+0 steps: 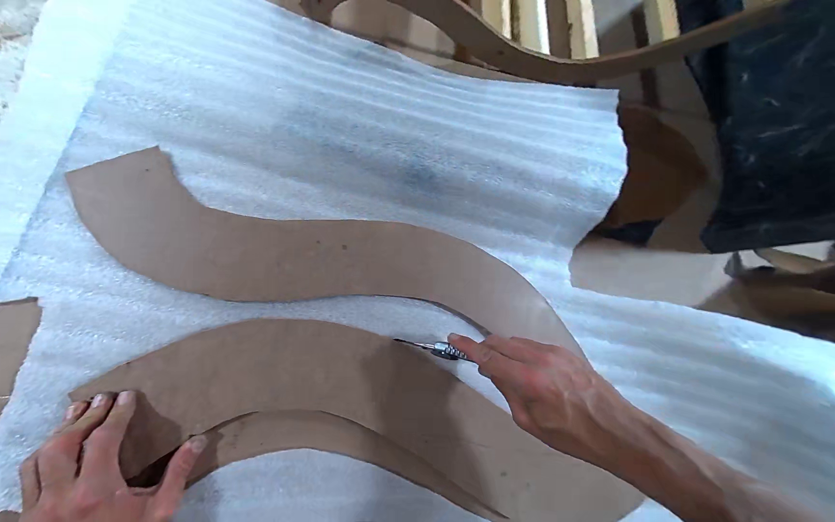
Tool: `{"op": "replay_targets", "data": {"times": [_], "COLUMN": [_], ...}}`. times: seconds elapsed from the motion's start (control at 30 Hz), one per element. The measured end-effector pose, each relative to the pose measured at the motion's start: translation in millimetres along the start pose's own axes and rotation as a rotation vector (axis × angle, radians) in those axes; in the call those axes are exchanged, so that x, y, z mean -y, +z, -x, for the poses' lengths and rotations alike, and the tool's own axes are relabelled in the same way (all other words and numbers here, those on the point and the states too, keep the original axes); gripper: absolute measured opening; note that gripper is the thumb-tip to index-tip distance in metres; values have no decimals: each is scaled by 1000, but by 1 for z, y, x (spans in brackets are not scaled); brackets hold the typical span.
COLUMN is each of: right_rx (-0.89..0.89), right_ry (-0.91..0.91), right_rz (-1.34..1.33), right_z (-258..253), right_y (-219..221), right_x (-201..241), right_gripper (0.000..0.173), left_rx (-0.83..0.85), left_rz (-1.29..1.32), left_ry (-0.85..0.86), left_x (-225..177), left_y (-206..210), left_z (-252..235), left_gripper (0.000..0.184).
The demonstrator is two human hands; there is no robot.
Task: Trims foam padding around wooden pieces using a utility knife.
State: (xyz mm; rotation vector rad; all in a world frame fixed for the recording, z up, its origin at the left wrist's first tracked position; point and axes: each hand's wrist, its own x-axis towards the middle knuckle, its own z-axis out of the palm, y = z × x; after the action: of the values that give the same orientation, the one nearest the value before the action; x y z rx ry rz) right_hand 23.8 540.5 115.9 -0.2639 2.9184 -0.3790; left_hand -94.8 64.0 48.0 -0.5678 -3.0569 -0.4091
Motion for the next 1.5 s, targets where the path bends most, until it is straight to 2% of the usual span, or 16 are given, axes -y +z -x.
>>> {"op": "replay_targets", "data": {"times": [0.1, 0.13, 0.2, 0.27, 0.3, 0.37, 0.6, 0.73, 0.97, 1.13, 1.3, 1.5], "right_rx": [6, 19, 22, 20, 27, 35, 57, 66, 46, 59, 153, 258], "right_ry": [53, 68, 79, 92, 103, 111, 151, 197, 171, 98, 16, -163], "right_rz": [0, -3, -16, -39, -54, -89, -142, -119, -96, -67, -79, -19], "right_z": [13, 13, 13, 13, 13, 14, 57, 94, 156, 185, 204, 205], "right_y": [3, 2, 3, 3, 3, 5, 10, 12, 17, 13, 2, -24], "right_x": [4, 5, 7, 9, 11, 9, -2, -6, -28, -49, -84, -135], "right_gripper": [48, 47, 47, 47, 48, 49, 52, 49, 50, 49, 50, 50], "left_rx": [119, 167, 183, 204, 229, 188, 76, 78, 83, 51, 42, 53], "left_rz": [-39, -40, 49, 142, 168, 163, 108, 106, 90, 45, 34, 36], "left_ry": [-24, -5, 189, 423, 489, 521, 506, 509, 441, 300, 203, 173], "left_x": [-19, -41, -116, -201, -233, -264, -267, -269, -278, -304, -317, -317], "left_y": [-20, -29, -32, -3, 17, 51, 67, 66, 68, 72, 74, 76], "left_z": [-7, -10, -4, 14, 24, 37, 43, 43, 51, 62, 67, 67], "left_gripper": [99, 96, 82, 62, 59, 59, 55, 54, 53, 70, 74, 75]}}
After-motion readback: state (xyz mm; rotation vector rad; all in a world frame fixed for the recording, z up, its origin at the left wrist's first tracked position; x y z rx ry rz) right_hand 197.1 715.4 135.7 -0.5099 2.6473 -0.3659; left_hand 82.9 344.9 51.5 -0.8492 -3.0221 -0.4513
